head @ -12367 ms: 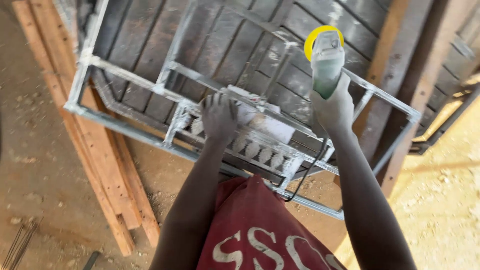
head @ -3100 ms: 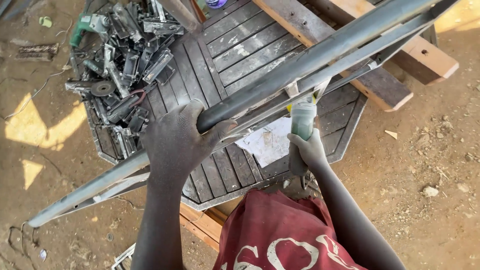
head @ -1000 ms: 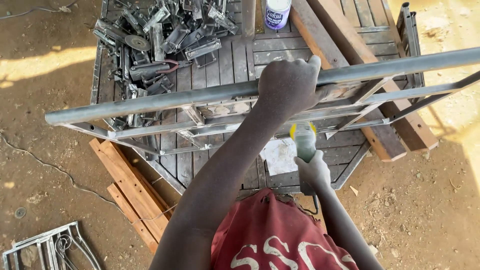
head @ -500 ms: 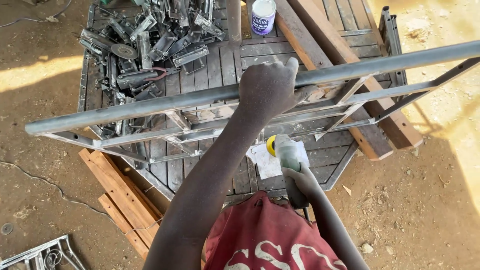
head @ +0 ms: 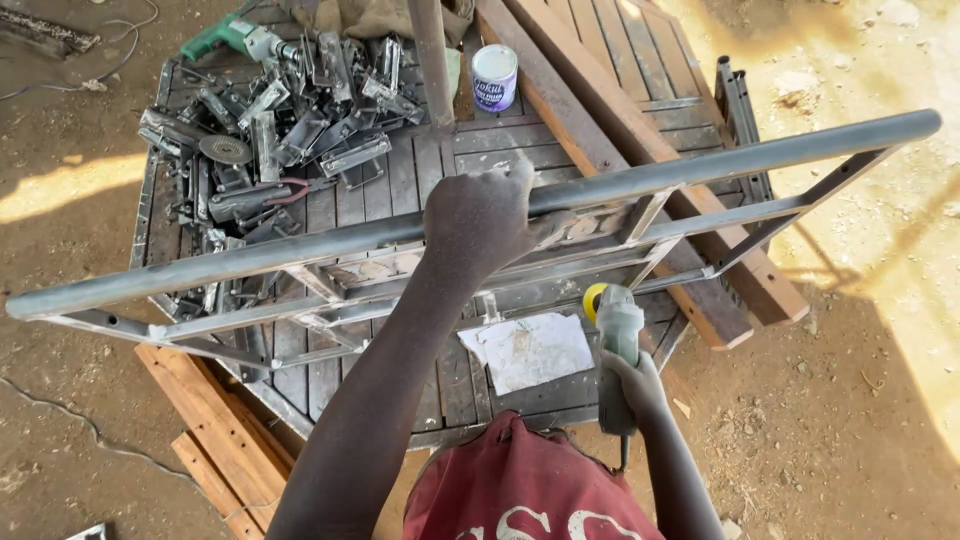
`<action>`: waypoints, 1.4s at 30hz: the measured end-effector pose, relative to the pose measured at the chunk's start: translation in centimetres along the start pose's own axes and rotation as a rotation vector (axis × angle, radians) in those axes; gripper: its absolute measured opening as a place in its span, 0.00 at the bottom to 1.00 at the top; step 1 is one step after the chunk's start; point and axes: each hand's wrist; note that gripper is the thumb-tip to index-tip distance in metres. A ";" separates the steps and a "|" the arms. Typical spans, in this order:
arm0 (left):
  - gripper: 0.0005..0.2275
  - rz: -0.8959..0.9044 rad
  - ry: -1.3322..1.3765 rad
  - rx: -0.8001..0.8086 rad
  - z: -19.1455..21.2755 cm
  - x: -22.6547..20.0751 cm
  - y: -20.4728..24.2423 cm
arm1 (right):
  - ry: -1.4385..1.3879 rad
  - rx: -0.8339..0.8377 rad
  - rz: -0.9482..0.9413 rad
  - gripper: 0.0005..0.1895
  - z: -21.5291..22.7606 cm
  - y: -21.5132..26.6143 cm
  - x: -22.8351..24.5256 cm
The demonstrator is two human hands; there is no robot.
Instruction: Using an angle grinder to smooth out weld joints on a metal frame structure.
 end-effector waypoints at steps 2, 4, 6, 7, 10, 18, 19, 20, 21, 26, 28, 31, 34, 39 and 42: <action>0.06 0.029 -0.040 -0.016 -0.6 0.1 -0.1 | -0.045 0.017 -0.019 0.41 0.6 0.8 -0.1; 0.21 0.016 -0.142 -0.018 -4.5 1.3 -0.8 | -0.116 0.025 -0.032 0.31 1.8 0.9 0.0; 0.35 0.002 -0.239 -0.016 -6.4 1.6 -0.9 | -0.185 0.030 -0.051 0.21 3.0 1.4 0.0; 0.35 0.013 -0.237 -0.043 -6.3 1.3 -0.7 | -0.187 0.024 -0.079 0.21 3.6 1.8 0.0; 0.35 0.020 -0.215 -0.069 -5.7 0.3 -0.4 | -0.167 0.008 -0.144 0.20 6.1 3.3 -0.2; 0.36 -0.032 -0.042 0.003 -6.0 -4.6 -3.0 | -0.099 -0.067 -0.061 0.20 11.1 1.5 -1.0; 0.36 -0.041 -0.092 -0.016 -6.6 -5.4 -3.7 | -0.025 -0.105 -0.019 0.21 11.5 0.8 -0.7; 0.36 -0.047 -0.147 -0.034 -7.2 -6.1 -4.3 | 0.050 -0.137 0.026 0.22 11.8 0.1 -0.2; 0.36 -0.043 -0.147 -0.035 -7.4 -6.5 -4.5 | 0.054 -0.136 0.028 0.22 12.0 -0.4 0.5; 0.35 0.019 -0.158 -0.054 -7.8 -7.0 -4.9 | 0.326 -0.188 0.025 0.30 12.4 -0.8 4.5; 0.27 0.013 -0.107 -0.078 -5.4 -7.6 -4.2 | 0.363 -0.183 0.078 0.35 13.0 -4.3 3.1; 0.23 0.007 -0.013 -0.087 -3.2 -8.4 -3.6 | 0.405 -0.164 0.131 0.40 13.2 -6.0 2.9; 0.28 0.028 0.020 -0.064 -2.7 -9.0 -3.5 | 0.442 -0.148 0.138 0.40 13.2 -6.3 3.1; 0.23 0.074 -0.032 -0.033 -3.3 -8.9 -4.0 | 0.528 -0.137 0.165 0.43 13.6 -7.4 3.5; 0.18 0.073 -0.087 -0.022 -3.3 -8.8 -4.1 | 0.538 -0.156 0.146 0.37 13.4 -6.1 4.6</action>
Point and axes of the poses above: each hand's wrist, its own y-axis away from the middle knuckle, its own z-axis out of the back of the hand, x = y × z, and after that the axes turned 11 degrees about -z, right-handed
